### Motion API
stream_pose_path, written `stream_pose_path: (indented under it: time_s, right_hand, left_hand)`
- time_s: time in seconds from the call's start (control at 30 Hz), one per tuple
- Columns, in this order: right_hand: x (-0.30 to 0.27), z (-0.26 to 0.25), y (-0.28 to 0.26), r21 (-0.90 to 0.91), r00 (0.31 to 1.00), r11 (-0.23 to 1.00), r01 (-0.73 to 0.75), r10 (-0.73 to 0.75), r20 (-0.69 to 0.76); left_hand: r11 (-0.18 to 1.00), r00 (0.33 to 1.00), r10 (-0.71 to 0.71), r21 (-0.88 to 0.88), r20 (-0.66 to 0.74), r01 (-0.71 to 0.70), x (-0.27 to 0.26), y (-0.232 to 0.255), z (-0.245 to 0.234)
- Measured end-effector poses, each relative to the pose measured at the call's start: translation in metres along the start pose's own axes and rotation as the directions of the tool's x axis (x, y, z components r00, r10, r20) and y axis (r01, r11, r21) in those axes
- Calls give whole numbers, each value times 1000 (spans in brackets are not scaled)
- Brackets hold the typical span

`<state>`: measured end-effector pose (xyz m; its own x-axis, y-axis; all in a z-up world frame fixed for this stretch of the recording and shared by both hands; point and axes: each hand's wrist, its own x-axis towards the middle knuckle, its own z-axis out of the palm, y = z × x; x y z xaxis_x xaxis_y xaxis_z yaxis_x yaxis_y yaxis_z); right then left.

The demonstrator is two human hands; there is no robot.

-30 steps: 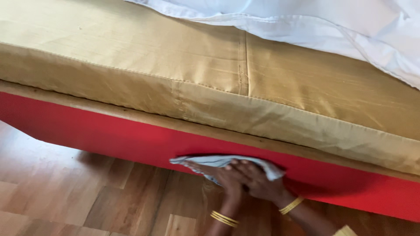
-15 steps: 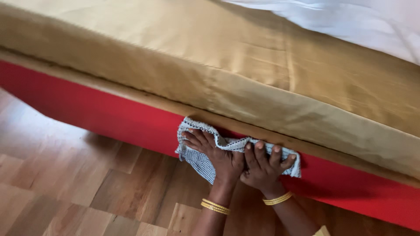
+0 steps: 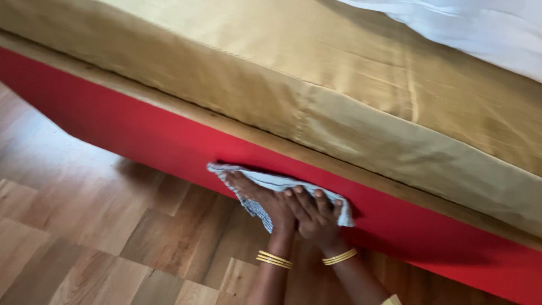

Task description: The person wipes the side of a bed frame using a cloth. They move along the length of the frame, cleaning the teal and red painted surfaces.

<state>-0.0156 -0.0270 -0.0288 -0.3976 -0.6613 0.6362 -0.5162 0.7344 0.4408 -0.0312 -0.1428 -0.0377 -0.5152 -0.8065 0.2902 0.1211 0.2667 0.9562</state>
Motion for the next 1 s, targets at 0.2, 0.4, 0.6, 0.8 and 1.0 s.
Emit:
stream_pose_path:
  time_s: [0.2, 0.4, 0.6, 0.8, 1.0]
  right_hand:
    - [-43, -4, 5, 16, 991, 994, -107, 105, 83]
    - [-140, 14, 27, -46, 907, 918, -394, 396, 143]
    - [-161, 21, 75, -188, 731, 710, -679, 677, -84]
    - [-90, 7, 71, -108, 757, 751, -652, 634, -158]
    - [-59, 28, 9, -113, 935, 929, -353, 355, -6]
  left_hand:
    - [994, 991, -102, -16, 86, 104, -36, 7, 4]
    - [981, 955, -191, 25, 228, 191, -97, 41, 25]
    - [992, 887, -5, -110, 462, 63, -128, 107, 17]
    - [994, 893, 42, -112, 449, 9, -74, 128, -7]
    - [986, 966, -67, -129, 250, 102, -15, 67, -7]
